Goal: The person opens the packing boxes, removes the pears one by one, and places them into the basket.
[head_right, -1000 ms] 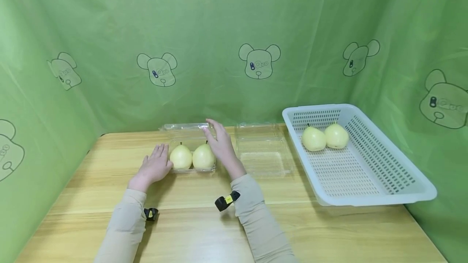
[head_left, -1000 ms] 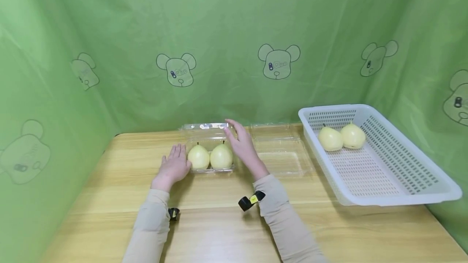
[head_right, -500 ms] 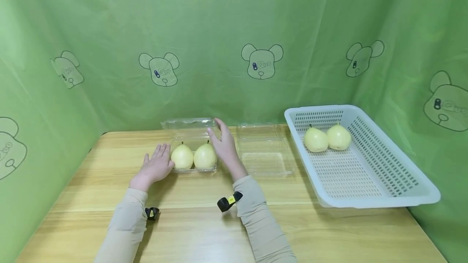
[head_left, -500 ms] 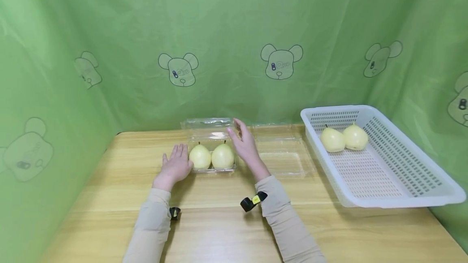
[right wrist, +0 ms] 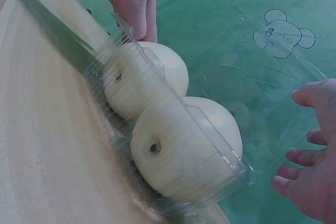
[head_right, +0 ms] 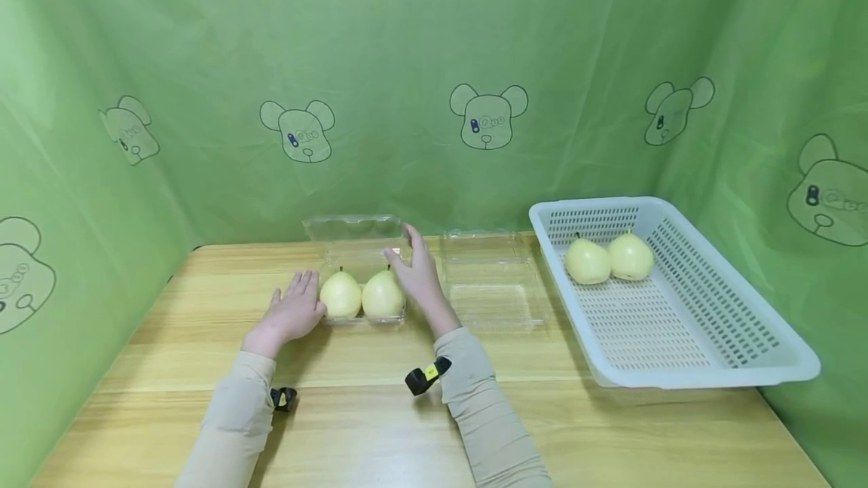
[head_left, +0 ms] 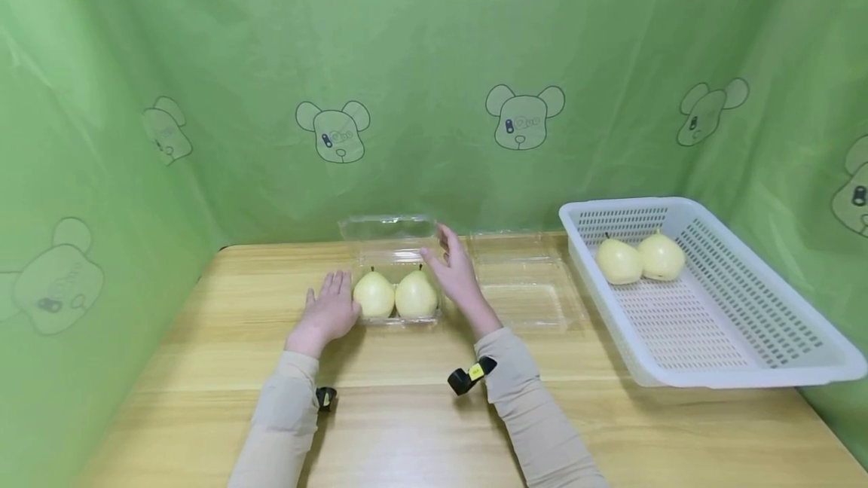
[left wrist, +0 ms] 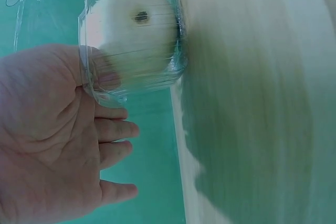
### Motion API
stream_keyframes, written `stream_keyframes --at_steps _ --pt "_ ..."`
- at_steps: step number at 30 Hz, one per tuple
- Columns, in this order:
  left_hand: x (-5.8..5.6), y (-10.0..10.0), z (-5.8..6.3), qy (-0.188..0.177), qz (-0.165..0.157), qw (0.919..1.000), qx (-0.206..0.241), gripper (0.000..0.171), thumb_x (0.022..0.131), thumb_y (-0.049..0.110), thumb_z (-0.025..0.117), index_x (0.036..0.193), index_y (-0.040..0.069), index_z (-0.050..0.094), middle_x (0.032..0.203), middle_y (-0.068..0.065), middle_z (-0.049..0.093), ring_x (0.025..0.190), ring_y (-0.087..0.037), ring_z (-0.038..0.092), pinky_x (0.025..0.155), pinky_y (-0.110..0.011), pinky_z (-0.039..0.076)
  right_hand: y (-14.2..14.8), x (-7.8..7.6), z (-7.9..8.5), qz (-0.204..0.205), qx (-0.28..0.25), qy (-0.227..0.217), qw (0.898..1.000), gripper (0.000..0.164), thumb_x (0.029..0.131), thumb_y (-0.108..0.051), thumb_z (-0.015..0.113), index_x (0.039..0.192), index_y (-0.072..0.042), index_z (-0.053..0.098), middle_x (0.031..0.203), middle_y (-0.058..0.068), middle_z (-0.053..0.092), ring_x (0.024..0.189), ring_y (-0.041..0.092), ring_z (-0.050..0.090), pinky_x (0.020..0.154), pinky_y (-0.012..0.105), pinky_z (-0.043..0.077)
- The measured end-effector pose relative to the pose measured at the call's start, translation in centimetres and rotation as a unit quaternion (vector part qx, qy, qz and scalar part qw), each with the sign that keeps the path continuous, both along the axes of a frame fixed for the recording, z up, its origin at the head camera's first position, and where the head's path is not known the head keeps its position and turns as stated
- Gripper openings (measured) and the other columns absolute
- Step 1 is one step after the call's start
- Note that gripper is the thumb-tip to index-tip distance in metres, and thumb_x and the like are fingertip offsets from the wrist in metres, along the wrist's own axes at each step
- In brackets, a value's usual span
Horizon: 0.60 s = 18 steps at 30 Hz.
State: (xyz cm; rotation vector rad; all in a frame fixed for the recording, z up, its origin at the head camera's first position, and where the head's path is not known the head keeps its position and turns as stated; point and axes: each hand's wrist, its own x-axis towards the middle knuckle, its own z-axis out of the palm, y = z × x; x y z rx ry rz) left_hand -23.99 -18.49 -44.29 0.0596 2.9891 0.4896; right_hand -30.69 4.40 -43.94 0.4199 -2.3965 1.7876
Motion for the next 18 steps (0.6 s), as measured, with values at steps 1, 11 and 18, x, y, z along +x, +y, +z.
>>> stream_keyframes --at_steps 1,11,18 --pt "0.05 0.03 0.00 0.000 -0.001 1.0000 -0.001 0.065 0.100 0.025 0.033 0.154 -0.004 0.012 0.162 -0.024 0.011 0.151 -0.041 0.006 0.120 -0.066 0.005 -0.02 -0.02 -0.05 -0.001 0.002 -0.002 1.000 0.070 0.096 -0.030 0.058 0.153 -0.008 0.025 0.156 0.018 0.033 0.144 0.035 0.034 0.119 0.047 0.031" --pt "0.32 0.38 0.11 -0.004 -0.002 0.9999 -0.010 0.066 0.099 0.026 0.034 0.154 -0.004 0.012 0.162 -0.024 0.012 0.151 -0.040 0.007 0.120 -0.066 0.007 0.17 -0.17 -0.44 0.003 -0.010 -0.011 1.000 0.080 0.095 -0.029 0.061 0.156 -0.009 0.014 0.157 0.020 0.029 0.146 0.035 0.030 0.121 0.043 0.029" --pt "0.52 0.47 0.20 -0.010 0.000 0.9998 -0.015 0.067 0.099 0.026 0.034 0.154 -0.005 0.011 0.162 -0.024 0.012 0.151 -0.040 0.007 0.120 -0.066 0.007 0.20 -0.06 -0.53 0.011 -0.004 -0.021 1.000 0.079 0.095 -0.025 0.060 0.155 -0.004 0.013 0.159 0.020 0.025 0.148 0.035 0.027 0.122 0.043 0.026"
